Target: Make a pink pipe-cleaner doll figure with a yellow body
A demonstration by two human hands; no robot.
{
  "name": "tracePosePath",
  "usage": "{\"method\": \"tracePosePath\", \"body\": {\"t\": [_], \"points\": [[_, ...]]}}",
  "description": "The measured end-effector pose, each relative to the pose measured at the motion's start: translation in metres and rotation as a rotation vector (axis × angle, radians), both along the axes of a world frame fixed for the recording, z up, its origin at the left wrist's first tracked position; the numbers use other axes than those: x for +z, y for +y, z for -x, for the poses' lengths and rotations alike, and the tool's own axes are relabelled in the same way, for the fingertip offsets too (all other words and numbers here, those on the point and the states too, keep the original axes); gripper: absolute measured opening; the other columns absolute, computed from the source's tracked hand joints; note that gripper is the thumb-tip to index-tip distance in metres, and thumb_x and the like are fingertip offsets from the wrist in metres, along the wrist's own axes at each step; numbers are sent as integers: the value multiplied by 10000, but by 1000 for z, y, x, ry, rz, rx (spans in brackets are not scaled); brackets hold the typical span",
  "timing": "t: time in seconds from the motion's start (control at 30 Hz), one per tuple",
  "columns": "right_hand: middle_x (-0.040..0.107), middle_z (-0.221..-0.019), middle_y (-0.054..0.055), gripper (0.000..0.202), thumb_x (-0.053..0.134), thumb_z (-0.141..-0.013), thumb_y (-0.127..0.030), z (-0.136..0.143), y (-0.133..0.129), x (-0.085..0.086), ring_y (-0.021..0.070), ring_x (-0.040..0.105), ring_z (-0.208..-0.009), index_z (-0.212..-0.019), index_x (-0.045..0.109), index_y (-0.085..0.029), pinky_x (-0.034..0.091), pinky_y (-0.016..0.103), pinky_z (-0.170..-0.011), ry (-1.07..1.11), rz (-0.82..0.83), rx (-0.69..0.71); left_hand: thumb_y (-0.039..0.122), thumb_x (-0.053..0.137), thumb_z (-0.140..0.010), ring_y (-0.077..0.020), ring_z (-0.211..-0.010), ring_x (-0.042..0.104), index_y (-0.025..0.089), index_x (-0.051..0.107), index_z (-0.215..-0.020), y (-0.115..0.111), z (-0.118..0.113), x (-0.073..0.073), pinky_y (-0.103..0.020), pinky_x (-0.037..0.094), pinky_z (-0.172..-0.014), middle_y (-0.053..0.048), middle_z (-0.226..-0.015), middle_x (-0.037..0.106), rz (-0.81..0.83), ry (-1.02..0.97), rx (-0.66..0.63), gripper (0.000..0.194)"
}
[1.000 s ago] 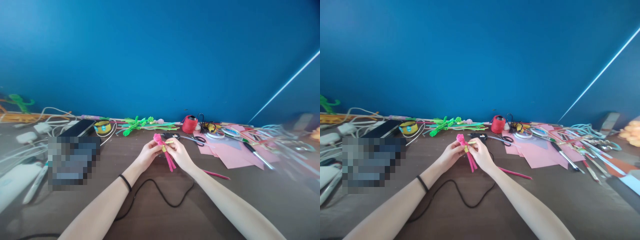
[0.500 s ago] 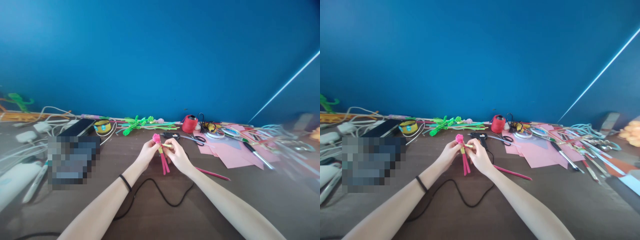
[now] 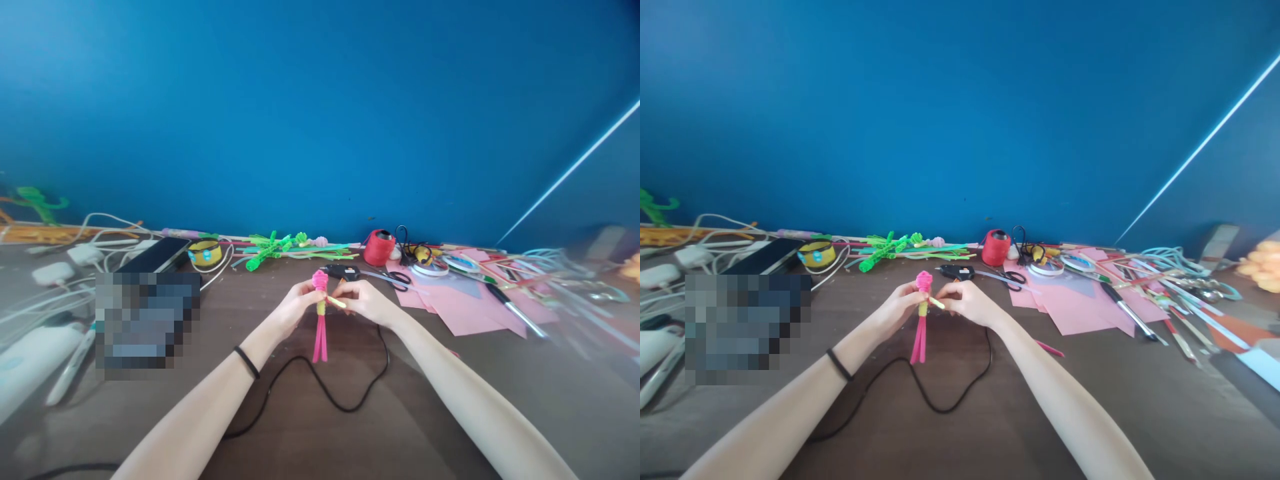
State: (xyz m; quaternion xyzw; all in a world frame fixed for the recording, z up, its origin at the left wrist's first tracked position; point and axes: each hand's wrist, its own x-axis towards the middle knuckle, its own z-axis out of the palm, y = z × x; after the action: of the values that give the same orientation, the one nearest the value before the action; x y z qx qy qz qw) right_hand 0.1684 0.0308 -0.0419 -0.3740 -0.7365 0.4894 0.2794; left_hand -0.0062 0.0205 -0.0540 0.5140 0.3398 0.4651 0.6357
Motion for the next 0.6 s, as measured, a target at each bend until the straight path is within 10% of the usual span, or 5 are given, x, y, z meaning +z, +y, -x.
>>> {"method": "tracePosePath", "body": {"t": [0.3, 0.6], "points": [[571, -723, 22, 108, 556, -774, -193, -6, -4, 18, 136, 521, -685, -714, 642, -166, 378, 262, -646, -331, -545, -56, 164, 581, -614, -134, -616, 493, 130, 627, -745, -6, -6, 5, -256, 371, -611, -6, -658, 590, -72, 195, -98, 143], [547, -736, 50, 194, 461, -834, -173, 15, -28, 20, 150, 522, -671, -700, 602, -167, 382, 261, -622, -397, -775, -278, 210, 540, -646, -109, -564, 440, 145, 531, -666, -6, -14, 1, -224, 344, -545, 25, -578, 494, -160, 325, 184, 69]]}}
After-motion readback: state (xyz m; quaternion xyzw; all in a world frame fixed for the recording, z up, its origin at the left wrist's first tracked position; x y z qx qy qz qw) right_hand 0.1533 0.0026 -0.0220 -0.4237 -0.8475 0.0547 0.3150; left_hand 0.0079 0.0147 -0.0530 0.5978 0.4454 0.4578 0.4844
